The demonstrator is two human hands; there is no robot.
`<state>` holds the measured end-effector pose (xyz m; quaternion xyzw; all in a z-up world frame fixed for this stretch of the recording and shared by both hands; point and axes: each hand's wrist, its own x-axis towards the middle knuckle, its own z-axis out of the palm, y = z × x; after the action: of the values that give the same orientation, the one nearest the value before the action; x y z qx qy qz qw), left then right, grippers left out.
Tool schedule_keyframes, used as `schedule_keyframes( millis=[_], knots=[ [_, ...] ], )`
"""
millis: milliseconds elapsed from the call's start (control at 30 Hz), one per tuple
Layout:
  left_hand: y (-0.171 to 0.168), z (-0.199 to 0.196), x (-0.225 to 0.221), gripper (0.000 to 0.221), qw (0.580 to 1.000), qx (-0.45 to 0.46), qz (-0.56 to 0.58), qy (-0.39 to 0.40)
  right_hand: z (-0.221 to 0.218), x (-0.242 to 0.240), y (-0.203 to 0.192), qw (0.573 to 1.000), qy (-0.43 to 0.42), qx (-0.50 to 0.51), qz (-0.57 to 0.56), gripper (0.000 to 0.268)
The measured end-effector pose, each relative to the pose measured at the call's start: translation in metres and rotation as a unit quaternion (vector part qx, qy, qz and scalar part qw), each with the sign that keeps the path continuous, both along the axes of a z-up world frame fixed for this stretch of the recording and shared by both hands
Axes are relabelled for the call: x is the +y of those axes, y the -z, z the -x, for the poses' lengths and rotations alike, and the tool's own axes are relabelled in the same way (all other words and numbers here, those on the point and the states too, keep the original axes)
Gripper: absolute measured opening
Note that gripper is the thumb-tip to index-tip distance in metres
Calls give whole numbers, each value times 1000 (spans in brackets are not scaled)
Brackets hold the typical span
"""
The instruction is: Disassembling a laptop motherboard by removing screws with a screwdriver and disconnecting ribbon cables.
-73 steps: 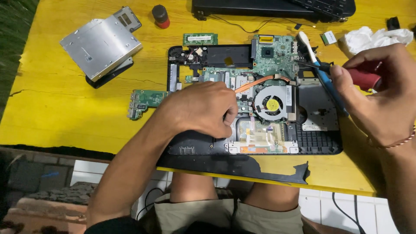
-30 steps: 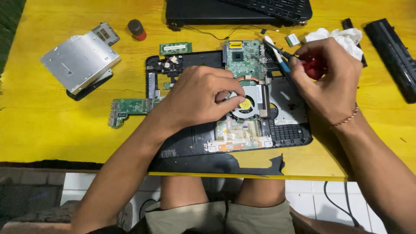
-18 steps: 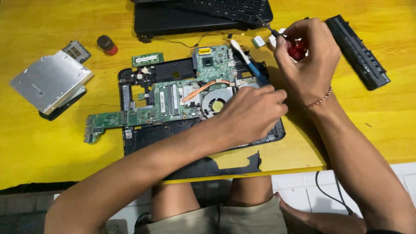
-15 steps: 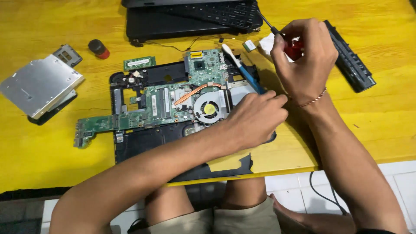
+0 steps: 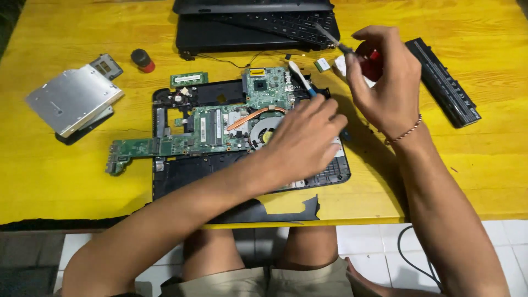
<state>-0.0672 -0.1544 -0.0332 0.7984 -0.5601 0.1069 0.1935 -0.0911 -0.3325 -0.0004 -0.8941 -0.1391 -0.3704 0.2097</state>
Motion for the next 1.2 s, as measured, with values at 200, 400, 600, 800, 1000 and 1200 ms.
schedule_keyframes(
  millis=[200, 400, 600, 800, 1000, 1200],
  knots=[
    [-62, -72, 103, 119, 948, 196, -238, -76, -8, 5, 0, 954, -35, 299, 9, 44],
    [-31, -76, 136, 125, 948, 243, -201, -33, -11, 2, 5, 938, -55, 342, 4, 39],
    [-32, -79, 142, 107, 956, 248, -149, -39, -16, 3, 14, 933, -81, 343, 68, 30],
    [-20, -82, 144, 107, 967, 242, -80, -17, -14, 8, 23, 925, -59, 359, 110, 23],
    [-26, -80, 146, 97, 966, 252, -40, -33, -13, 15, 22, 911, -45, 392, 121, 23],
    [-17, -91, 147, 94, 968, 245, -30, -46, -10, 21, 18, 910, -60, 386, 139, 27]
  ],
)
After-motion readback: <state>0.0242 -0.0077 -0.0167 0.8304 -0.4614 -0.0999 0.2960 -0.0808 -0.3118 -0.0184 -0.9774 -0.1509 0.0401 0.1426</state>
